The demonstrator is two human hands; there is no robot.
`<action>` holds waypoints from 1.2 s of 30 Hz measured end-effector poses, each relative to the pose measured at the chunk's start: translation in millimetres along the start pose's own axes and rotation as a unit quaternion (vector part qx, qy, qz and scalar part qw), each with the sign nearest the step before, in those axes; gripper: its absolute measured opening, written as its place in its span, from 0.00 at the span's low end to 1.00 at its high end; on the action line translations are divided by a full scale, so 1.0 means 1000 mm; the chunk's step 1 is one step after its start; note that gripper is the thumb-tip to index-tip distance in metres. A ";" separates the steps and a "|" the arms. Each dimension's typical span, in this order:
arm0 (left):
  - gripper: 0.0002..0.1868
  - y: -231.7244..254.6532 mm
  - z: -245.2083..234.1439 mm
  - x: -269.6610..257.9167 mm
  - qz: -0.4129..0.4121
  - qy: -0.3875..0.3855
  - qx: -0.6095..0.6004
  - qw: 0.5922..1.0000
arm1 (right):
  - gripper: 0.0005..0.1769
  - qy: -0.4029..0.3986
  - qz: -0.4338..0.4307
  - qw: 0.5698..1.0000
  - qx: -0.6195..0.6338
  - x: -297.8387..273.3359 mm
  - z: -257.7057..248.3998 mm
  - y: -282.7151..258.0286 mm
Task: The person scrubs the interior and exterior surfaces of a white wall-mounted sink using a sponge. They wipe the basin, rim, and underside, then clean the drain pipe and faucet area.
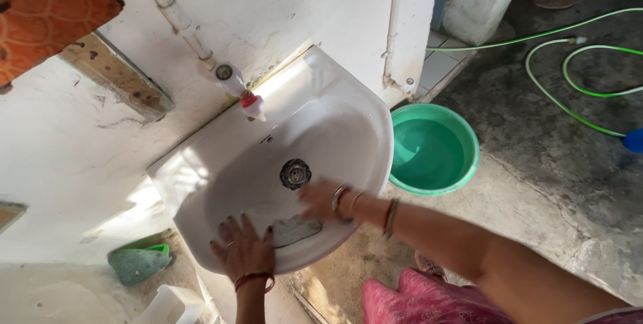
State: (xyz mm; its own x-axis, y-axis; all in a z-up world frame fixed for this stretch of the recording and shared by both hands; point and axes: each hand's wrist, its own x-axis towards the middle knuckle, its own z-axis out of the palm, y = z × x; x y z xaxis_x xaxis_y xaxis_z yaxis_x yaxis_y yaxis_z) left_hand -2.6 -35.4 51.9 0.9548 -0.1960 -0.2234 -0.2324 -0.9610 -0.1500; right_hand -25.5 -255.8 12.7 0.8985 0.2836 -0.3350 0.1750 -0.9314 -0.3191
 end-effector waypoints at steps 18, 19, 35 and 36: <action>0.38 0.275 0.127 0.144 0.154 -0.107 -0.248 0.951 | 0.09 0.347 -0.149 0.926 0.006 -0.050 -0.067 0.209; 0.38 0.275 0.110 0.143 0.112 -0.096 -0.224 0.963 | 0.09 0.328 -0.141 0.934 0.020 -0.049 -0.066 0.212; 0.38 0.289 0.038 0.111 0.118 -0.207 -0.313 0.919 | 0.08 0.353 -0.136 0.925 0.029 -0.043 -0.069 0.213; 0.41 0.283 0.036 0.115 0.094 -0.196 -0.323 0.921 | 0.08 0.348 -0.141 0.926 0.027 -0.042 -0.067 0.212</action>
State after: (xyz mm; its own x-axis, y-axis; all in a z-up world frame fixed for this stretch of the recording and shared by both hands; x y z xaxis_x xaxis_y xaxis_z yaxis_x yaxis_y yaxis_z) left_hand 34.2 -322.9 -50.7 0.7389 -0.4062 -0.5376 -0.1068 -0.8584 0.5018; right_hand 0.9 -480.4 19.0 0.8648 0.2809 0.4161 0.4396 -0.8241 -0.3573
